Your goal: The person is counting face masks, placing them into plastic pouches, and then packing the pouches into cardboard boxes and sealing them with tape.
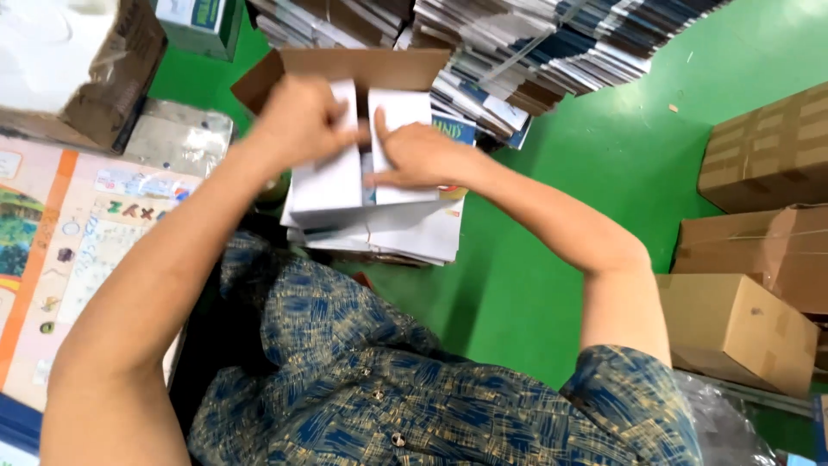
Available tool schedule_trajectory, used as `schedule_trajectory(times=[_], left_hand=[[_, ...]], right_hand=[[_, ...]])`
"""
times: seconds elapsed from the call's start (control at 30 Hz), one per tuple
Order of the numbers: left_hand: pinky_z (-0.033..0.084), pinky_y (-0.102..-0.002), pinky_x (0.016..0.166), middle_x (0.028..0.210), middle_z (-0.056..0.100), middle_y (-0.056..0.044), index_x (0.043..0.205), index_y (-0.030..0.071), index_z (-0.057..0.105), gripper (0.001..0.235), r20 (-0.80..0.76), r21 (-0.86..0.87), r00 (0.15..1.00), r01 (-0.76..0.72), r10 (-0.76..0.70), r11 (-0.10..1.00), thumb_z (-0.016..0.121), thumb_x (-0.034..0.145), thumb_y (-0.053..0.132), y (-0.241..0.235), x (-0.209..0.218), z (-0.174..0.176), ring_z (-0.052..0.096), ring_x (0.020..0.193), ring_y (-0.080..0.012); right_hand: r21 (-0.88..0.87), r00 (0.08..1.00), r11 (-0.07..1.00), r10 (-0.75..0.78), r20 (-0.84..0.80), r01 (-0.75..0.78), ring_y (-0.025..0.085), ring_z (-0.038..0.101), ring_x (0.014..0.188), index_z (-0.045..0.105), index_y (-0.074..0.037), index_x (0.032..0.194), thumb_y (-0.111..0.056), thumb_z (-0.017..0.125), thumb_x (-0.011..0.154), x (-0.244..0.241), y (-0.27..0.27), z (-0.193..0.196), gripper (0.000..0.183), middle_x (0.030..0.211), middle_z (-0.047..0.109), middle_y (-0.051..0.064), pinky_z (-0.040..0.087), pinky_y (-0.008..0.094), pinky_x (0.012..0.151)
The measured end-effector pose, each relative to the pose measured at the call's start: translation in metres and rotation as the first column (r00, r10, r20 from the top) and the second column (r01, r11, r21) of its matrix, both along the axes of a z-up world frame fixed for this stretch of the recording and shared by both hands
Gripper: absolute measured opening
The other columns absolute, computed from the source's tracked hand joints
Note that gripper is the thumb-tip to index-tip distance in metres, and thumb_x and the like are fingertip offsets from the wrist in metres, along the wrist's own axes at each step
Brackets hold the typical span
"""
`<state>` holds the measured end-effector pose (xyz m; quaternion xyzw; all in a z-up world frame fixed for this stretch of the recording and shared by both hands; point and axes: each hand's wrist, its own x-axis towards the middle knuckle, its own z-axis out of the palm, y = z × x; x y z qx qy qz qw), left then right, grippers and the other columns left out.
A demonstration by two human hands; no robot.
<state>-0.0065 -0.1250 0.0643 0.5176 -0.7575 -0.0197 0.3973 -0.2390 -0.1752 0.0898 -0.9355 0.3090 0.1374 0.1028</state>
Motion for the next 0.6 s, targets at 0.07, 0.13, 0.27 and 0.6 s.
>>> schedule_trajectory(times=[0.07,0.13,0.27,0.6], left_hand=[[0.054,-0.052,0.072,0.095,0.064,-0.029,0.085,-0.002,0.073,0.059,0.188,0.52,0.972,0.02,-0.138,0.854,0.085,0.076,0.056,0.0,-0.011,0.0,0.066,0.082,-0.043],[0.053,-0.051,0.077,0.098,0.064,-0.031,0.105,0.001,0.07,0.072,0.125,0.592,0.976,0.07,-0.177,0.803,0.082,0.074,0.064,0.006,-0.005,0.013,0.065,0.087,-0.0441],[0.051,-0.053,0.089,0.105,0.061,-0.039,0.139,-0.018,0.043,0.136,-0.02,0.556,0.907,0.359,-0.42,0.75,0.083,0.061,0.086,0.021,-0.004,0.025,0.066,0.095,-0.0472],[0.032,-0.051,0.12,0.155,0.03,-0.029,0.158,0.0,0.012,0.146,-0.228,0.579,0.856,-0.264,0.464,0.771,0.105,0.055,0.049,0.05,-0.025,-0.044,0.031,0.146,-0.0459]], right_hand=[[0.074,0.992,0.99,0.118,0.045,-0.122,0.049,0.066,0.076,0.026,0.03,0.139,-0.059,0.064,0.091,0.005,-0.017,-0.034,0.108,0.076,0.064,0.034,0.055,0.05,0.072],[0.123,0.989,0.985,0.112,0.099,-0.124,0.045,0.067,0.076,0.033,0.023,0.141,-0.056,0.064,0.093,0.002,-0.033,-0.033,0.097,0.077,0.065,0.031,0.054,0.048,0.071],[0.525,0.951,0.851,-0.16,0.266,-0.004,0.025,0.058,0.066,0.05,-0.002,0.15,-0.037,0.06,0.101,-0.013,-0.04,-0.02,0.061,0.073,0.063,0.016,0.046,0.039,0.06],[-0.342,0.47,0.911,0.203,0.859,0.231,0.026,0.068,0.096,0.06,-0.004,0.142,-0.013,0.072,0.105,-0.041,-0.033,0.035,0.04,0.105,0.067,0.013,0.056,0.032,0.09]])
